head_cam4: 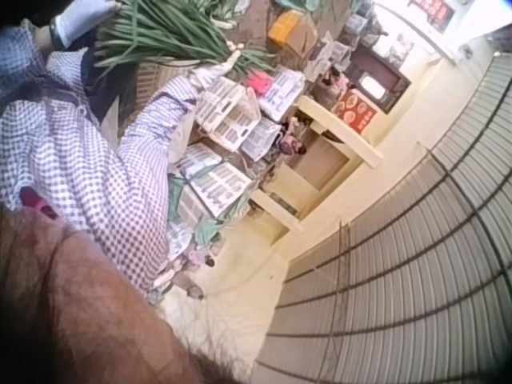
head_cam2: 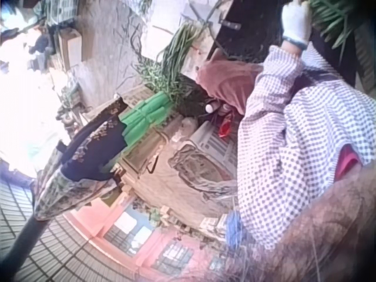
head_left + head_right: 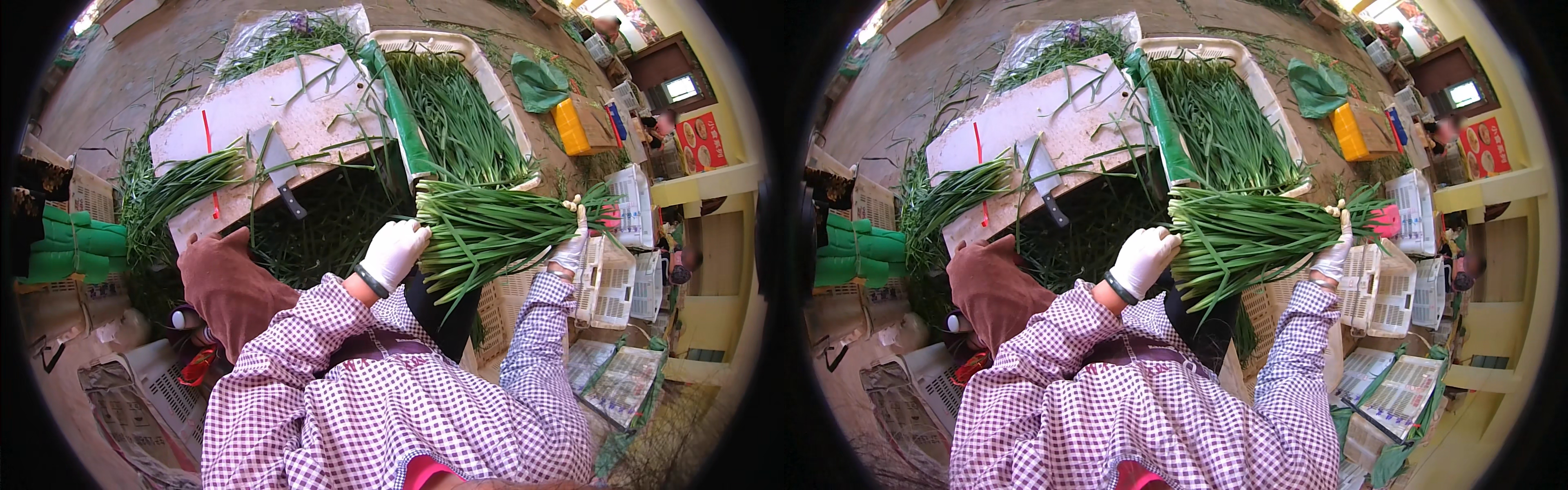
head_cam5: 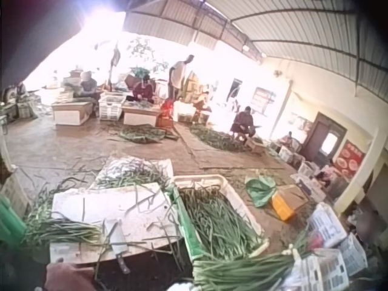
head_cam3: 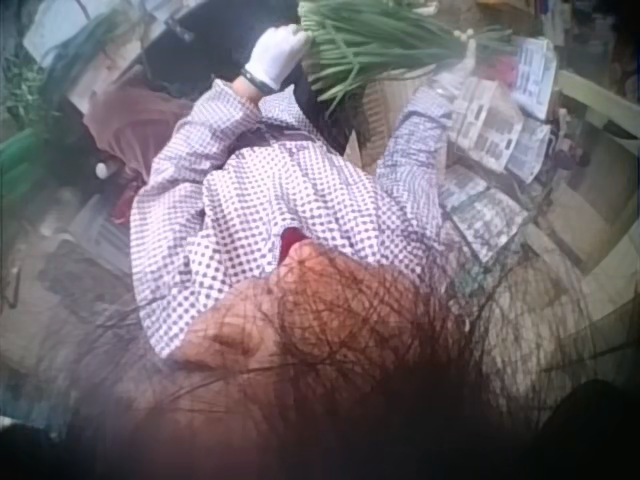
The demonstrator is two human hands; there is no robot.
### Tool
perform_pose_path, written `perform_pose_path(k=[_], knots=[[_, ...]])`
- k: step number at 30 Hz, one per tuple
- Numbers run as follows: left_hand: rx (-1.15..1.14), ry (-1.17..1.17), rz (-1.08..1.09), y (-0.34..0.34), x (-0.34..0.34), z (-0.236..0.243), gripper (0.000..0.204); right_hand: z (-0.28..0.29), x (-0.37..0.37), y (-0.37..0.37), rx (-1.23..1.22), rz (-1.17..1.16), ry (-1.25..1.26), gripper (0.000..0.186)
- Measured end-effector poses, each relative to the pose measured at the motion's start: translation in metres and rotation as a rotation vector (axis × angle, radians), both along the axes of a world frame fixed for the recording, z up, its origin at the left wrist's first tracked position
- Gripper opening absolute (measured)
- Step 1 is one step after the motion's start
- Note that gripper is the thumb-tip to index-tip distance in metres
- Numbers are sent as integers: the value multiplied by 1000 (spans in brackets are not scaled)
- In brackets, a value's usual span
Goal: The person gathers green onions from a crate, aligns them into bundles, and secures each bundle with a red rubber band. The person uses a knife to trim the ends of the onions and places the finished bundles on a nearby surface.
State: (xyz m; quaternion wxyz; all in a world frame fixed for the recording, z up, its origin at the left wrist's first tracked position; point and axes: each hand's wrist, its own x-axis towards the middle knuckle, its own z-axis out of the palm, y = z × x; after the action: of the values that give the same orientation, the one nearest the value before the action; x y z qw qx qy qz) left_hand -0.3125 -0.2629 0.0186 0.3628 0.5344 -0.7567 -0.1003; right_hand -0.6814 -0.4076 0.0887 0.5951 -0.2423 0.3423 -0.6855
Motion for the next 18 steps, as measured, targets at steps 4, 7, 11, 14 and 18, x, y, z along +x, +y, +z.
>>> perform_pose_path(k=[4, 7, 11, 14, 18], knots=[[-36, 83, 71, 16, 24, -17, 12, 0, 10, 1, -7, -4, -2, 23], [244, -232, 103, 38, 69, -40, 4, -1, 10, 1, 17, -14, -29, 24], [1148, -775, 33, 48, 114, -56, 24, -3, 0, 3, 27, -14, -50, 24], [608, -494, 56, 36, 99, -31, 35, -10, -13, 6, 9, 8, -123, 25], [348, 598, -33, -19, 44, -93, 39, -10, 6, -12, 25, 60, -151, 26]])
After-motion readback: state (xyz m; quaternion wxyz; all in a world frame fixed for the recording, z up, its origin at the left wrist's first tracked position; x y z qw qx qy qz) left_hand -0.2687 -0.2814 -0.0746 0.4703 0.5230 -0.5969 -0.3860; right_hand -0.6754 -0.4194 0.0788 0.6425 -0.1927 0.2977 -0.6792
